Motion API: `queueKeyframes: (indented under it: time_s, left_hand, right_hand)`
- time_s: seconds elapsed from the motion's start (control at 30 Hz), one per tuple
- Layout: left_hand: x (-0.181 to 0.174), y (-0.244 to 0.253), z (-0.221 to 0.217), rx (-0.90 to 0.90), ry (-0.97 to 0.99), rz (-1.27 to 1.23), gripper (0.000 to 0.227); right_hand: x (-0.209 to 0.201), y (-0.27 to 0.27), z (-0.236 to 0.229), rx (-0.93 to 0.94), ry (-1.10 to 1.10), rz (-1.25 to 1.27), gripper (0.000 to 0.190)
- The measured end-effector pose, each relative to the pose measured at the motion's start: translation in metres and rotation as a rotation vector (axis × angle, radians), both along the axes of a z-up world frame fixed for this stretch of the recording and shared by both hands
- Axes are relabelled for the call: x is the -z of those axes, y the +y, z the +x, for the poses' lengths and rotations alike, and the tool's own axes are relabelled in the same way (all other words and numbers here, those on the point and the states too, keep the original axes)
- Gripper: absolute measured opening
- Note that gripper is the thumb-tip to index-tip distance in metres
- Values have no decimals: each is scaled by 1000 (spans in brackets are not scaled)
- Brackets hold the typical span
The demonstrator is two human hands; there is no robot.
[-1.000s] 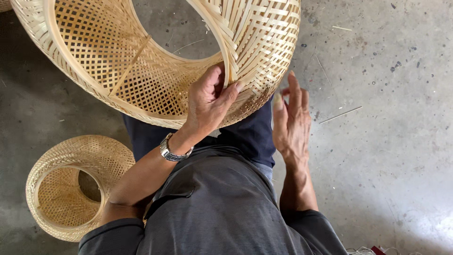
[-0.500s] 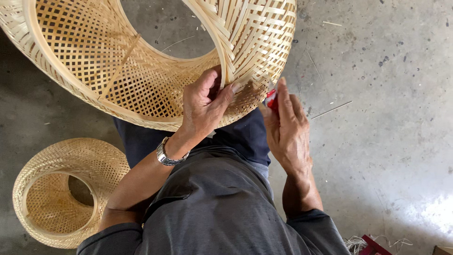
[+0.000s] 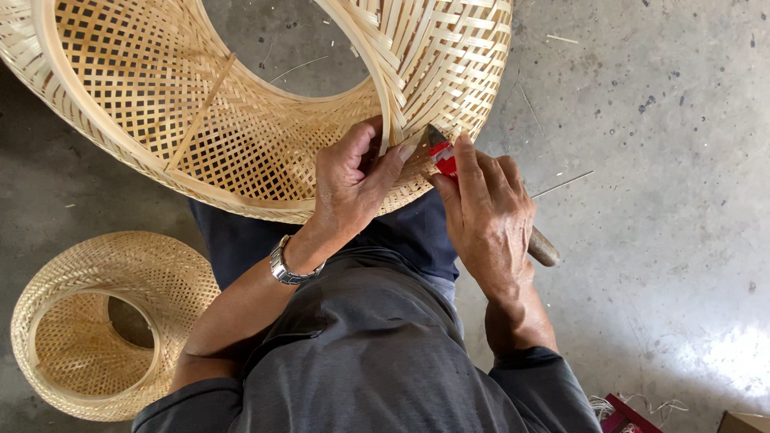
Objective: The person is weaving a bamboo basket, using a red-handled tool to secure the bamboo strips. They are sitting on the floor with their bare feet visible, and another completed basket is nearby.
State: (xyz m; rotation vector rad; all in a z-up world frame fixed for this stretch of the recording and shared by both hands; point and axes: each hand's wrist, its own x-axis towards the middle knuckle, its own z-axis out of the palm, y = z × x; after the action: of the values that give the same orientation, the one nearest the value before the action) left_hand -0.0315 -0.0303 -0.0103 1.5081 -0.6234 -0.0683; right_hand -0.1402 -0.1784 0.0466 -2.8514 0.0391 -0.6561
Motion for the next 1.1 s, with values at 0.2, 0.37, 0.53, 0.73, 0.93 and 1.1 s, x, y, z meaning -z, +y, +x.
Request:
queueKeyframes:
  time_s: [0.2, 0.37, 0.53, 0.73, 0.93, 1.1]
  left_hand:
    - [4, 1, 0, 12, -14, -9, 18]
    - [10, -1, 0, 26, -58, -58, 17]
    - [9, -1, 1, 18, 14, -9, 16]
    - [4, 3, -1, 47, -15, -59, 18]
    - [8, -3, -3, -18, 66, -39, 15]
    - [6, 0, -4, 2, 65, -64, 12]
  right_hand:
    - [-4, 1, 1, -17, 19, -34, 53]
    - [-3, 4, 3, -48, 18, -60, 55]
    - [-8, 2, 5, -94, 34, -21, 52]
    - [-18, -4, 7, -129, 100, 141, 48]
    - [-19, 3, 0, -54, 82, 89, 46]
    - [-16, 6, -6, -41, 104, 153, 46]
